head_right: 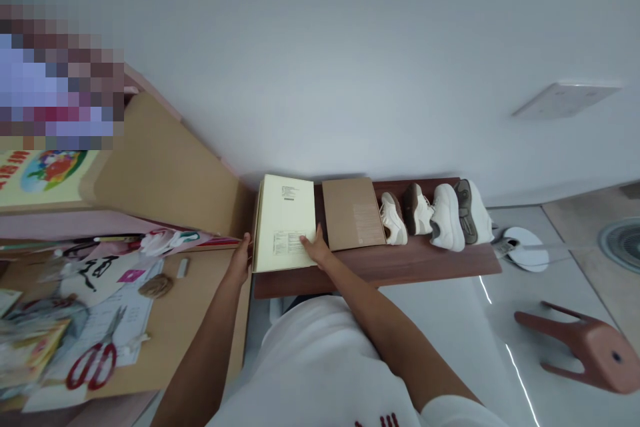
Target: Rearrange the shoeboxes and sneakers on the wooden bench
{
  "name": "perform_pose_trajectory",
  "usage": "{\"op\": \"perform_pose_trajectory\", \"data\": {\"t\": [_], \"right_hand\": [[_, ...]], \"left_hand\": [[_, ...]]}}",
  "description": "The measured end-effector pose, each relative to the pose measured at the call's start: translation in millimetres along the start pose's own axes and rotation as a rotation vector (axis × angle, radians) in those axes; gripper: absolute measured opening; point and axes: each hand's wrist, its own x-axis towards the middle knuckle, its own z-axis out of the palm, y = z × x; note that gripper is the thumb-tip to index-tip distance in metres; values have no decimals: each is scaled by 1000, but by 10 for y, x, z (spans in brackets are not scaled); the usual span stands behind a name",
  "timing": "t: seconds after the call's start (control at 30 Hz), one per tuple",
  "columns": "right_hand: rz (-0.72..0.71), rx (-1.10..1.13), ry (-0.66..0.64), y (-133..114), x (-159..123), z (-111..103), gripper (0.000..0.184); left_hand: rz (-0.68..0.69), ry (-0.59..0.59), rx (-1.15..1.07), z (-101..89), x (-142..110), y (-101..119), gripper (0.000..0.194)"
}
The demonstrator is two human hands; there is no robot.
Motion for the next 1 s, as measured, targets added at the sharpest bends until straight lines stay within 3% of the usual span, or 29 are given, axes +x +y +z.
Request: {"op": "perform_pose_trajectory", "data": {"t": [0.17, 0.37, 0.5, 0.7, 0.9, 1.0], "right_hand": [[72, -88, -36, -115, -14, -10, 84], [138, -291, -100, -374, -105, 10, 76], [152, -291, -161, -586, -219, 59, 87], [177, -196, -236, -830, -335, 59, 112], [131, -107, -219, -795, -320, -25, 111], [56, -31, -198, -680, -273, -23, 103]], "left_hand": [[88, 85, 45, -81, -109, -32, 62], [107, 22, -76, 53, -252, 25, 49], [96, 11, -96, 123, -305, 75, 40], [106, -37, -149, 192, -363, 92, 43], [-39, -132, -269, 302, -461, 101, 49], [-20, -127, -252, 343, -511, 120, 52]]}}
